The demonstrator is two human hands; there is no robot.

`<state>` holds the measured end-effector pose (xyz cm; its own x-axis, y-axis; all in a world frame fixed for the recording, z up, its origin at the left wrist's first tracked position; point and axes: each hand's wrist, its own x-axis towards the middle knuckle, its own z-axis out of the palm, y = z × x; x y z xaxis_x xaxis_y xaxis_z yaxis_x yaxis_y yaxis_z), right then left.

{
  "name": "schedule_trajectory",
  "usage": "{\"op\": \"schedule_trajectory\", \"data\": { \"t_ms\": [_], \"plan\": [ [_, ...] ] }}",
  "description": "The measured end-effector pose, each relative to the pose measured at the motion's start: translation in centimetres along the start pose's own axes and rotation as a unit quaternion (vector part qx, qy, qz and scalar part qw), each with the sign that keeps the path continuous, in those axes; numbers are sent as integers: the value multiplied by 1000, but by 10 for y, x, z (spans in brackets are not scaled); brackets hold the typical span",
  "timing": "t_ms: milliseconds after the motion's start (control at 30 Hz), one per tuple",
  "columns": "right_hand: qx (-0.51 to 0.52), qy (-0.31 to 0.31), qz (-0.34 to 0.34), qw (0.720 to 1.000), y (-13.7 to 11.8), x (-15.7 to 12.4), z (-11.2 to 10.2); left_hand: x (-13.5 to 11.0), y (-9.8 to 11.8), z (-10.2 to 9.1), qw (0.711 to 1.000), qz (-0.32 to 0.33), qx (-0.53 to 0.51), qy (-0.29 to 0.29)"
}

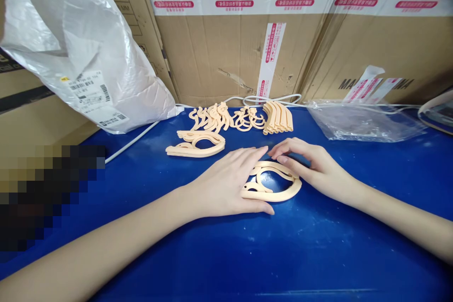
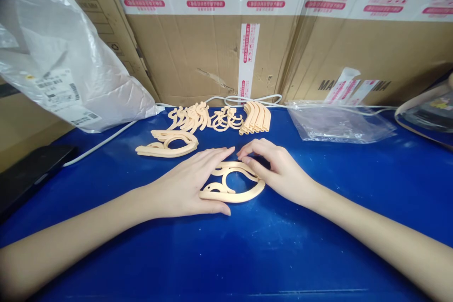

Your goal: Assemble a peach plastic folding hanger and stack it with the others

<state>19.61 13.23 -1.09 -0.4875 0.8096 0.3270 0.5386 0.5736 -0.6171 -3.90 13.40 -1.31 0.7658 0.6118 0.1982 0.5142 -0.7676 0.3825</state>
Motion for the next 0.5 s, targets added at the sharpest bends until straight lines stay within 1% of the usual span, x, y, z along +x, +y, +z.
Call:
{"op": "schedule_trajectory", "data": {
  "t_ms": [133,267,400,500],
  "plan": [
    [23,31,49,998,2,1,0,1,2,-1,1000,22,3,2],
    [33,30,66,997,2,2,0,1,5,-3,999,41,4,1],
    [16,32,58,998,5,3,-1,0,8,-3,999,50,14,-1],
    [-35,20,22,999,11,4,-3,0,11,-5,998,46,32,-5]
  ]
}}
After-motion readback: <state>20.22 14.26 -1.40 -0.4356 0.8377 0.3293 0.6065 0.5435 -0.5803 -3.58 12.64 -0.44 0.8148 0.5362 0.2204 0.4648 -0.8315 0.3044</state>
